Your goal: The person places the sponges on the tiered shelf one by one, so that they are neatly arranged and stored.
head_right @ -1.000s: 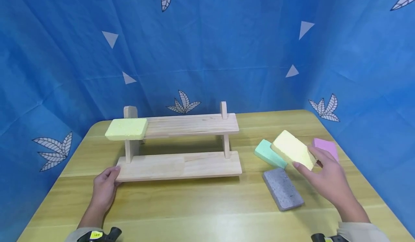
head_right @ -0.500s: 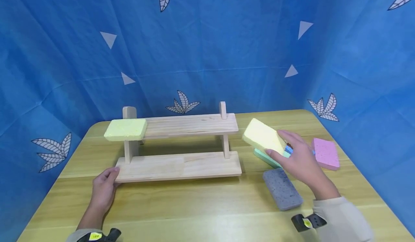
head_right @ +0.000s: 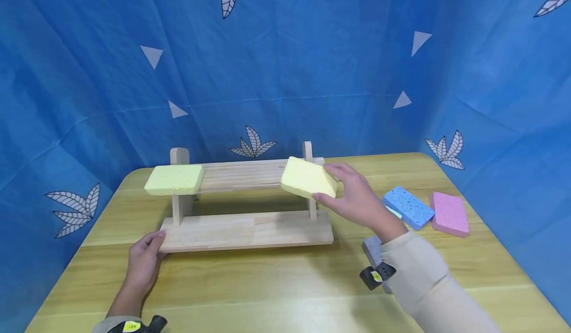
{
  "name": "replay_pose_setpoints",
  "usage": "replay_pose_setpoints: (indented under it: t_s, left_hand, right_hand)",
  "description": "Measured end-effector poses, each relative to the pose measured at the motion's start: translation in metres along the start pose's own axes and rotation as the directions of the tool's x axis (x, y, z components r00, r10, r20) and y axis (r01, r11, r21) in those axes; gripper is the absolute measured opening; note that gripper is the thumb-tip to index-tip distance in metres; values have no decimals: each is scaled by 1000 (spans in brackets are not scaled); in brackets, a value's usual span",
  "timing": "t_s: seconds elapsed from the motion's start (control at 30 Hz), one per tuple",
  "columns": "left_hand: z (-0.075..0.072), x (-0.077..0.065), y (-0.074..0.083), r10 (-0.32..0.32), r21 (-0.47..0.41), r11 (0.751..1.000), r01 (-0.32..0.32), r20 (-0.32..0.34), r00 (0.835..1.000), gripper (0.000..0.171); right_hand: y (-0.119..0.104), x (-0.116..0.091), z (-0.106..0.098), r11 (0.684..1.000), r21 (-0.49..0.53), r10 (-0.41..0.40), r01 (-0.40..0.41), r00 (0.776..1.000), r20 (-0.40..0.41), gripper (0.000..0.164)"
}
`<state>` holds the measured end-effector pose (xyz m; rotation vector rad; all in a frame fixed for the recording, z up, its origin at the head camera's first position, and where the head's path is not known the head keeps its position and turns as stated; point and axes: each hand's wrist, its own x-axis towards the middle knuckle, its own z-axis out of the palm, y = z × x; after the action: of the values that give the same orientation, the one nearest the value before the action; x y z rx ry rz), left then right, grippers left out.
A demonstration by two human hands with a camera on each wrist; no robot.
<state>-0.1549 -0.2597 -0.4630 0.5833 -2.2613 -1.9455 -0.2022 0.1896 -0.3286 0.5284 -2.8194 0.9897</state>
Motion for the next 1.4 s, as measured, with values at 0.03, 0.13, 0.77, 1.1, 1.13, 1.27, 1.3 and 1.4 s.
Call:
replay_pose_setpoints:
  t_s: [0.03, 0.13, 0.77, 1.1, 1.13, 1.27, 1.3, 1.4]
  left_hand:
    - [0, 0, 0, -3, 5, 1000, 3, 0, 1000, 53]
    - [-1, 1, 0, -12, 9, 1000, 12, 2, 1000, 53]
    - [1, 4, -4, 36, -26, 999, -38, -59, 998, 41]
    - [1, 3, -2, 22, -19, 1000, -23, -55, 998, 42]
    - [1, 3, -2, 20, -16, 1000, -21, -53, 998, 42]
    - [1, 2, -1, 13, -11, 1000, -14, -51, 999, 42]
    - [1, 2, -1, 12, -12, 1000, -13, -49, 999, 42]
    - [2, 3, 0, 12, -9, 1000, -13, -39, 999, 44]
  right_hand:
    - [-3, 5, 3, 1000, 3, -4, 4, 1000, 12, 71]
    - [-10, 18, 11, 1000, 20, -24, 23, 999, 49, 72]
    - [-37, 69, 53, 998, 44, -59, 51, 976, 208, 71]
    - [-45, 84, 63, 998, 63, -46, 31, 966, 255, 69]
    - [-46, 85, 64, 997, 66, -47, 31, 965, 259, 69]
    - [-51, 90, 68, 996, 82, -55, 34, 959, 277, 68]
    - [-52, 92, 69, 995, 88, -59, 35, 958, 282, 68]
    - [-55, 96, 72, 994, 102, -68, 40, 953, 296, 68]
